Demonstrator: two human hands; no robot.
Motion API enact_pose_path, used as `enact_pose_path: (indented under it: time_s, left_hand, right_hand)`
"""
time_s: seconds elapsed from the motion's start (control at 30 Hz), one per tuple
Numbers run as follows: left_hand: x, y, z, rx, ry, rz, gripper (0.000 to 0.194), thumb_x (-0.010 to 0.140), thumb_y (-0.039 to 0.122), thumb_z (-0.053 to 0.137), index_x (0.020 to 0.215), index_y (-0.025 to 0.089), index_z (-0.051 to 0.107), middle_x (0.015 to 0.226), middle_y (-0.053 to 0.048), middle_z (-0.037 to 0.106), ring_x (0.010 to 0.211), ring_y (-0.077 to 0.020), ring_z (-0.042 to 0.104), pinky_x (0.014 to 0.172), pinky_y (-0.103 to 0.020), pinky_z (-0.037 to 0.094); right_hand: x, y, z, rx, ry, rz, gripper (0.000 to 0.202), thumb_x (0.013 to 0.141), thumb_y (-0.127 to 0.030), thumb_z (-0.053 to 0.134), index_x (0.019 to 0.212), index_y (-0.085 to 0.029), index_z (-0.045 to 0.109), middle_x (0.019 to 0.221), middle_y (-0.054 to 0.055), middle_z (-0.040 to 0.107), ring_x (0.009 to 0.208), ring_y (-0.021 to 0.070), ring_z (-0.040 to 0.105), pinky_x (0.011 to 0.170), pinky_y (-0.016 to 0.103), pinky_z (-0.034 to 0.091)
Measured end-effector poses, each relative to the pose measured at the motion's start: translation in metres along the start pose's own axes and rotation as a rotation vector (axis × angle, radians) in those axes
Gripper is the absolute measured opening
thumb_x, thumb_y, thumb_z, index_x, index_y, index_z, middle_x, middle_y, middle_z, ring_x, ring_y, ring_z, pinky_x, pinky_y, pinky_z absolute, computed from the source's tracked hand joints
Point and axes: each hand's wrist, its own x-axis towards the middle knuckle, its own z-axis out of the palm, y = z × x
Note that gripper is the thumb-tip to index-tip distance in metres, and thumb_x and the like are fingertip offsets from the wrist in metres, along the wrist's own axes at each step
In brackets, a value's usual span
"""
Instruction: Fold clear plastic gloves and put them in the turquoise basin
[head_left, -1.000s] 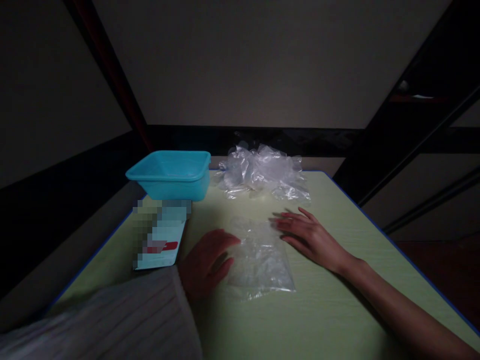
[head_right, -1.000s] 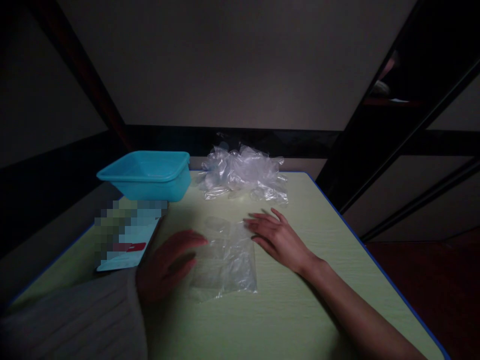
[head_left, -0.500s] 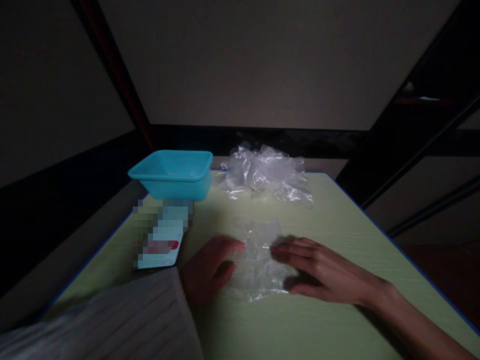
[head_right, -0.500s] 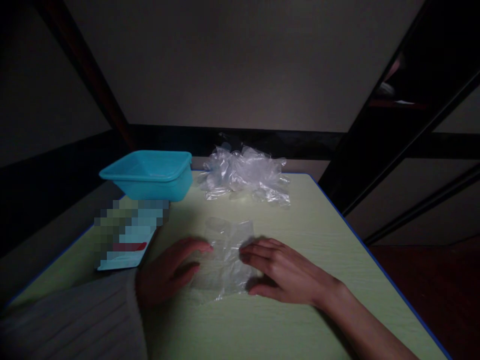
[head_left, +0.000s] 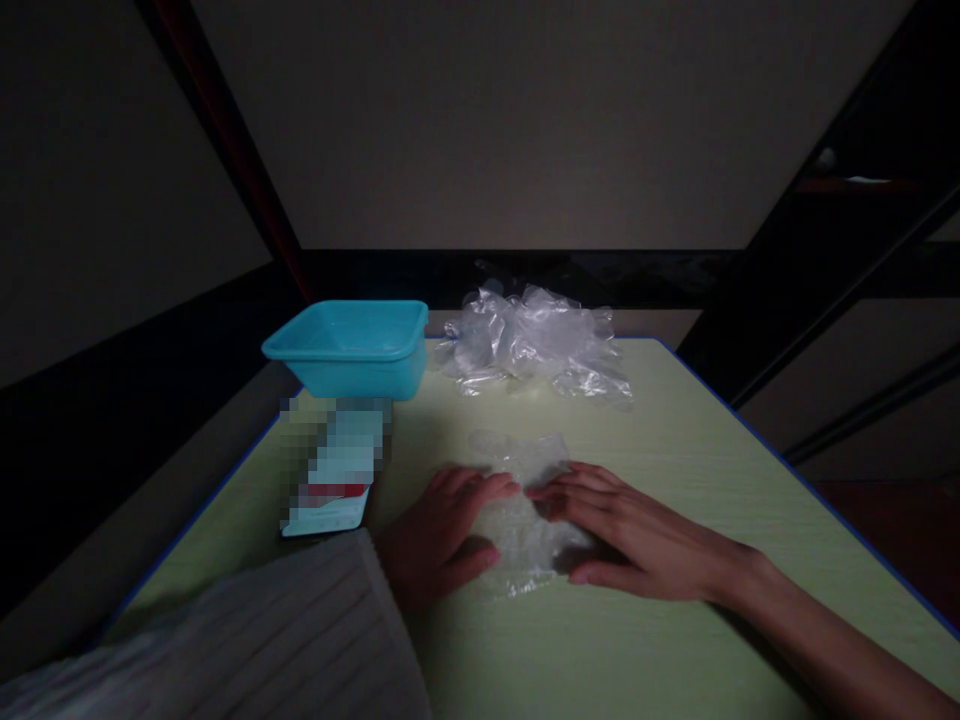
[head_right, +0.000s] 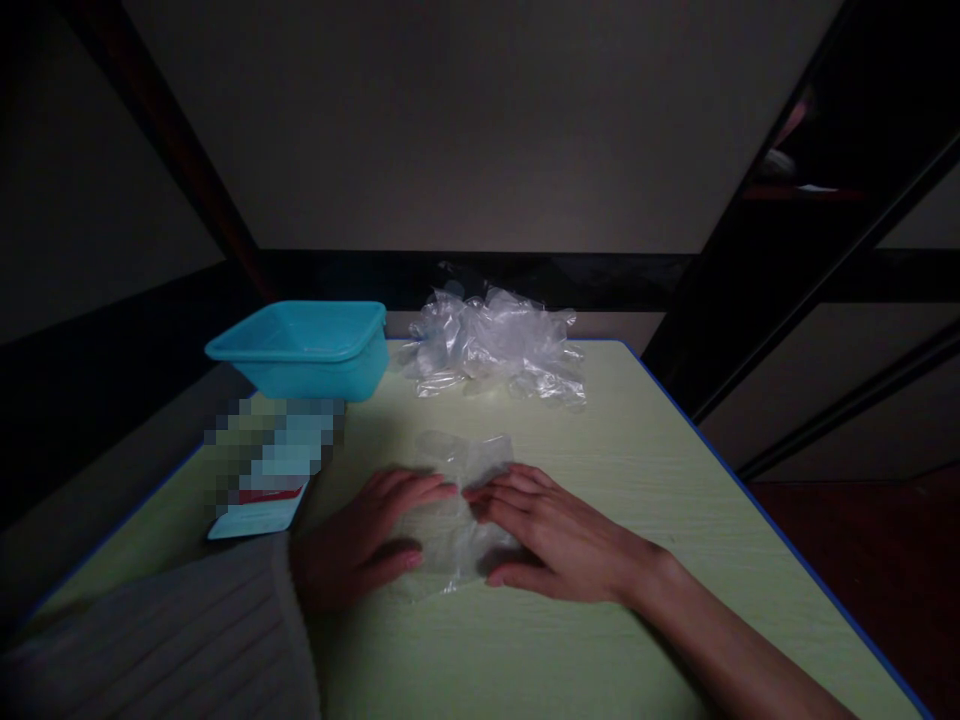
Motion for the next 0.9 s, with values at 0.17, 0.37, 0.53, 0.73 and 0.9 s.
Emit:
enact_pose_path:
  time_s: [0.17, 0.37, 0.53, 0.73, 0.9]
  left_hand:
    - [0.003, 0.004, -0.002, 0.012, -0.01, 0.004, 0.052, 0.082, 0.029, 0.049, 0.129, 0.016, 0.033, 0.121, -0.011, 0.049, 0.107, -0.0266, 0.042, 0.094, -0.044, 0.033]
    - [0.001, -0.004, 0.003, 0.012, 0.107, 0.008, 0.048, 0.083, 0.025, 0.046, 0.128, 0.018, 0.03, 0.119, -0.009, 0.055, 0.108, -0.0246, 0.044, 0.095, -0.042, 0.031]
    - [-0.006, -0.014, 0.006, 0.021, 0.316, -0.024, 0.034, 0.084, 0.023, 0.043, 0.118, 0.021, 0.04, 0.107, -0.006, 0.061, 0.107, -0.0228, 0.049, 0.094, -0.041, 0.034]
    - [-0.006, -0.008, -0.007, -0.016, 0.381, -0.245, 0.03, 0.084, 0.021, 0.043, 0.114, 0.019, 0.042, 0.08, -0.003, 0.067, 0.087, -0.0196, 0.059, 0.087, -0.038, 0.04]
    - [-0.006, -0.009, -0.011, 0.041, 0.421, -0.307, 0.029, 0.081, 0.021, 0.044, 0.109, 0.016, 0.046, 0.075, -0.002, 0.066, 0.081, -0.0198, 0.061, 0.081, -0.038, 0.043]
  right_hand:
    - [0.003, -0.003, 0.001, 0.025, 0.011, 0.02, 0.038, 0.085, -0.04, 0.052, 0.111, -0.012, 0.052, 0.115, 0.012, 0.057, 0.112, 0.0231, 0.046, 0.103, 0.045, 0.026]
    - [-0.001, -0.001, 0.0, 0.04, 0.05, 0.025, 0.032, 0.087, -0.038, 0.05, 0.109, -0.015, 0.051, 0.114, 0.012, 0.057, 0.111, 0.0229, 0.048, 0.104, 0.048, 0.025]
    - [-0.008, 0.004, -0.004, 0.025, 0.078, 0.035, 0.035, 0.087, -0.037, 0.05, 0.116, -0.016, 0.049, 0.114, 0.01, 0.059, 0.114, 0.0221, 0.048, 0.106, 0.048, 0.024]
    - [-0.014, 0.006, -0.011, -0.015, 0.082, 0.07, 0.027, 0.088, -0.036, 0.049, 0.108, -0.019, 0.054, 0.104, 0.007, 0.062, 0.106, 0.0213, 0.055, 0.104, 0.049, 0.029]
    - [-0.017, 0.009, -0.013, -0.059, 0.082, 0.096, 0.025, 0.088, -0.035, 0.049, 0.105, -0.019, 0.056, 0.099, 0.007, 0.064, 0.101, 0.021, 0.057, 0.102, 0.049, 0.032]
